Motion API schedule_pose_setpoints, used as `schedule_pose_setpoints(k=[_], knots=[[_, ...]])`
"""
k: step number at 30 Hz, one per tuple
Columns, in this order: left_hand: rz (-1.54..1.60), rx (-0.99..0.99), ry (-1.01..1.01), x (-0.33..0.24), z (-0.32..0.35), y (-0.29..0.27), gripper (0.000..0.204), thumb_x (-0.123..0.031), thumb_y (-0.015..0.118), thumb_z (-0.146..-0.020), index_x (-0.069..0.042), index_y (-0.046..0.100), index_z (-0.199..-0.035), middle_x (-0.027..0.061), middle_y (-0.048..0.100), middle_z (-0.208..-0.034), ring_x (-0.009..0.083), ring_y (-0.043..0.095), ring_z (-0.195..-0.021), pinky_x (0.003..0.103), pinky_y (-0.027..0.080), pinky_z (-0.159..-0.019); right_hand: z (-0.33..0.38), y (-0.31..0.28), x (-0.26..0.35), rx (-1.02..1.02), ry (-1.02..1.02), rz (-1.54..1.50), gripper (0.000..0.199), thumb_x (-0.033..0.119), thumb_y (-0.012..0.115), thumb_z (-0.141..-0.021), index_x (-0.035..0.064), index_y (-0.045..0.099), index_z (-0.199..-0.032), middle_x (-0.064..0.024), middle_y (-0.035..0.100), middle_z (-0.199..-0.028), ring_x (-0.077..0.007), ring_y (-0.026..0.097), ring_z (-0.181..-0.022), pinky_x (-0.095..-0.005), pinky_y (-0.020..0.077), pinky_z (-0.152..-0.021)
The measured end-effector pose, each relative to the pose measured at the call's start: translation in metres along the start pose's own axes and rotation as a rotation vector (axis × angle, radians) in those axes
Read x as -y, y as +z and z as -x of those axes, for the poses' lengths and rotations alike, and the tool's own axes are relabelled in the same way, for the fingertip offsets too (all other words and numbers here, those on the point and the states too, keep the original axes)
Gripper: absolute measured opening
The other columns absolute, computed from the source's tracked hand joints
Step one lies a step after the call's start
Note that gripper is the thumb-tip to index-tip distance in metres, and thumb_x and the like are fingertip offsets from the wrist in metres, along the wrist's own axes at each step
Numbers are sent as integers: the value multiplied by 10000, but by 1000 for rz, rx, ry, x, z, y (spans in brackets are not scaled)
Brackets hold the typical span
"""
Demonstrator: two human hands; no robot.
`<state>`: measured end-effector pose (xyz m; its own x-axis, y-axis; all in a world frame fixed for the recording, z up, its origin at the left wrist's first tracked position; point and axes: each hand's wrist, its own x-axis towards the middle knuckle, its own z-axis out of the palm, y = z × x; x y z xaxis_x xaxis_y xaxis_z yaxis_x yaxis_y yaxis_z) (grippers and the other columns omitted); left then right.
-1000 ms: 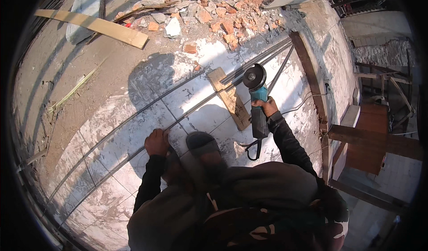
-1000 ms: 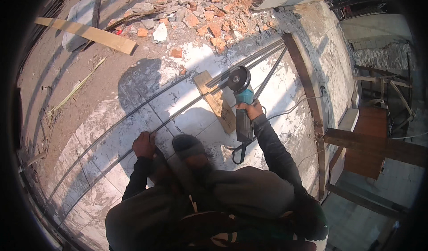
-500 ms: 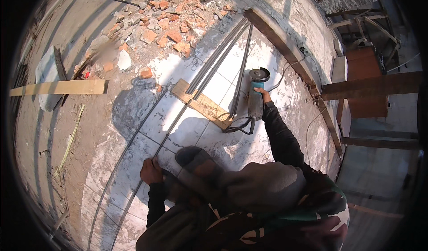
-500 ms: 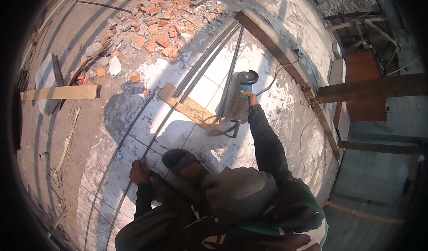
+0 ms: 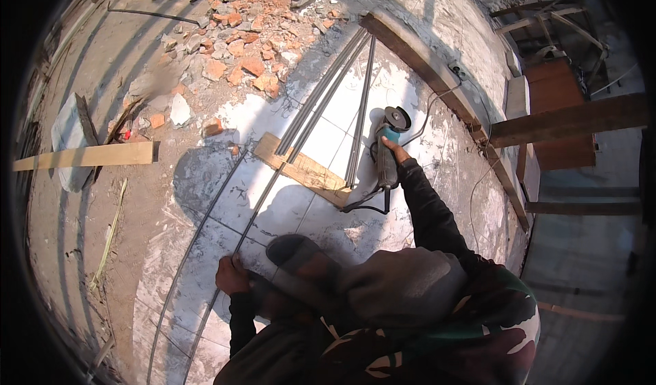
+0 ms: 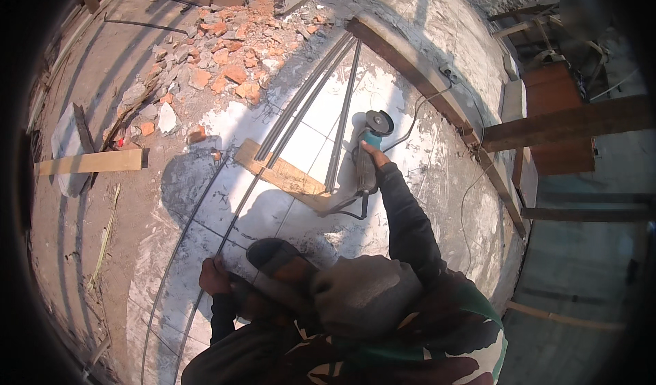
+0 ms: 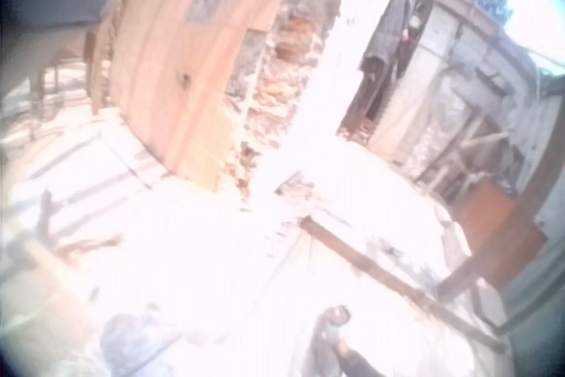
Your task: The person uses an angle grinder to cut through a bundle of metal rods supported by a wooden block on a tiled floor.
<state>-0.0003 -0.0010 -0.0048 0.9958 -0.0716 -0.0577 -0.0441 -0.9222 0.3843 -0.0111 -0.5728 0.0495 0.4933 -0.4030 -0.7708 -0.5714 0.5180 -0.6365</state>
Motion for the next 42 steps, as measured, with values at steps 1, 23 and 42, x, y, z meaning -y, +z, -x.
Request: schedule_pose_setpoints(k=[1, 23, 42], knots=[[15, 8, 7, -2, 0, 5, 250, -314, 606, -927, -85, 596, -825, 123, 644, -806, 377, 632, -690, 488, 482, -576, -5, -14, -3, -61, 14, 53, 594, 439, 796, -725, 9, 605, -1088, -107, 657, -882, -236, 652, -728, -383, 537, -653], [9, 103, -13, -11, 2, 3, 301, -356, 537, -968, -81, 598, -860, 143, 639, -810, 386, 630, -728, 497, 473, -603, 46, -141, -86, -984, -227, 259, 577, 386, 799, -593, -52, 658, -940, -134, 680, -841, -252, 666, -715, -355, 526, -654], [-32, 101, 0, 7, 3, 4, 351, -403, 482, -989, -92, 612, -893, 153, 647, -833, 407, 625, -731, 505, 478, -621, 80, -104, -127, -1083, -135, 507, 945, 564, 845, -560, -77, 559, -1193, -265, 656, -1114, -387, 654, -1019, -426, 521, -865]])
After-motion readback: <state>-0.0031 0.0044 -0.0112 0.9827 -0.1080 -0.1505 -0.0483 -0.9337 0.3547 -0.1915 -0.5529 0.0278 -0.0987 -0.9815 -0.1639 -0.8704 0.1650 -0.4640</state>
